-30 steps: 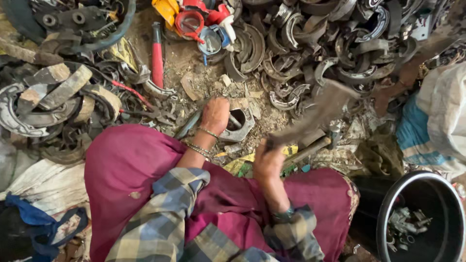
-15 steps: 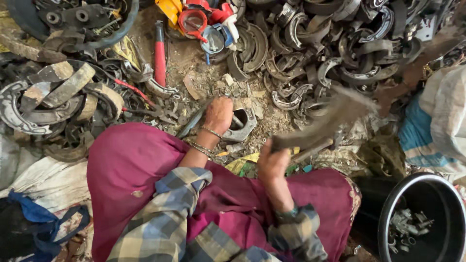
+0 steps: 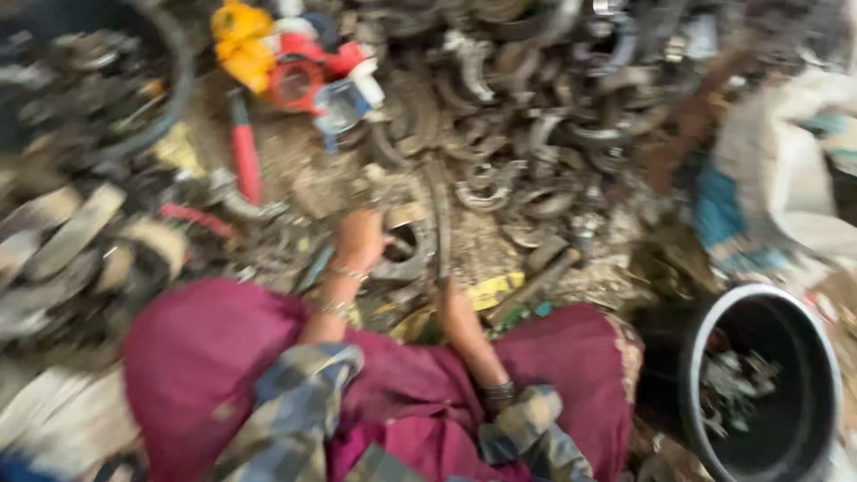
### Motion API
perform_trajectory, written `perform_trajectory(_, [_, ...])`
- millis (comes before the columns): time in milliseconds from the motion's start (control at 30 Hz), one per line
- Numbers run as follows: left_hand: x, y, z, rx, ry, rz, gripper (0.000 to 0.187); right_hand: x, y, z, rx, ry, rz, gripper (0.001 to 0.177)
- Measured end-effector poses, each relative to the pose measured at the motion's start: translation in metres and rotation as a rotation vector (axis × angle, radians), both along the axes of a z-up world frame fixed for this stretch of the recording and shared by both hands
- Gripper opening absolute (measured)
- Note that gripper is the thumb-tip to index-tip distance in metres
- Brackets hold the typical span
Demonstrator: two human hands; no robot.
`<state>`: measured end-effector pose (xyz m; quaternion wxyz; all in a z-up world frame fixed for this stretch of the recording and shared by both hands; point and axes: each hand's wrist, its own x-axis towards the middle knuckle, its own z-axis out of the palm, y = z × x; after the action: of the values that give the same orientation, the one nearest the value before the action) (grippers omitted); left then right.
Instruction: The person sits on the ground and uses a hammer and chisel to repeatedly strike a metal part held in a vise. The person adjusts the part and continues striking it throughout the clip.
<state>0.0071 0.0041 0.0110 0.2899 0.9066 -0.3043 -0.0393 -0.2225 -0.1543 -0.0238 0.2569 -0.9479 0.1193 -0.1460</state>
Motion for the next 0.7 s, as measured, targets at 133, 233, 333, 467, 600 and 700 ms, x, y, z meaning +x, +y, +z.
perform_trajectory(133, [-0.009, 0.005, 0.012, 0.079, 0.046, -0.002, 0.045, -0.015, 0.019, 0.008, 0.227, 0.252, -0.086, 0.034])
perform_trajectory(233, [-0.006, 0.009, 0.030, 0.085, 0.158, -0.008, 0.062, -0.007, 0.019, 0.025, 0.288, 0.260, -0.117, 0.040])
perform_trajectory(333, [-0.005, -0.002, 0.046, 0.062, 0.150, -0.040, 0.071, 0.001, 0.021, 0.038, 0.360, 0.299, -0.129, 0.038])
perform_trajectory(467, [-0.005, -0.008, 0.046, 0.107, 0.357, 0.015, 0.077, 0.002, 0.016, 0.042, 0.403, 0.289, -0.123, 0.036])
perform_trajectory(600, [-0.008, -0.017, 0.008, -0.276, 0.540, 0.146, 0.080, 0.001, 0.016, 0.024, 0.428, 0.264, -0.123, 0.036])
perform_trajectory(700, [-0.005, -0.021, -0.019, -0.305, 0.671, 0.306, 0.094, -0.001, 0.009, 0.010, 0.317, 0.320, -0.092, 0.044])
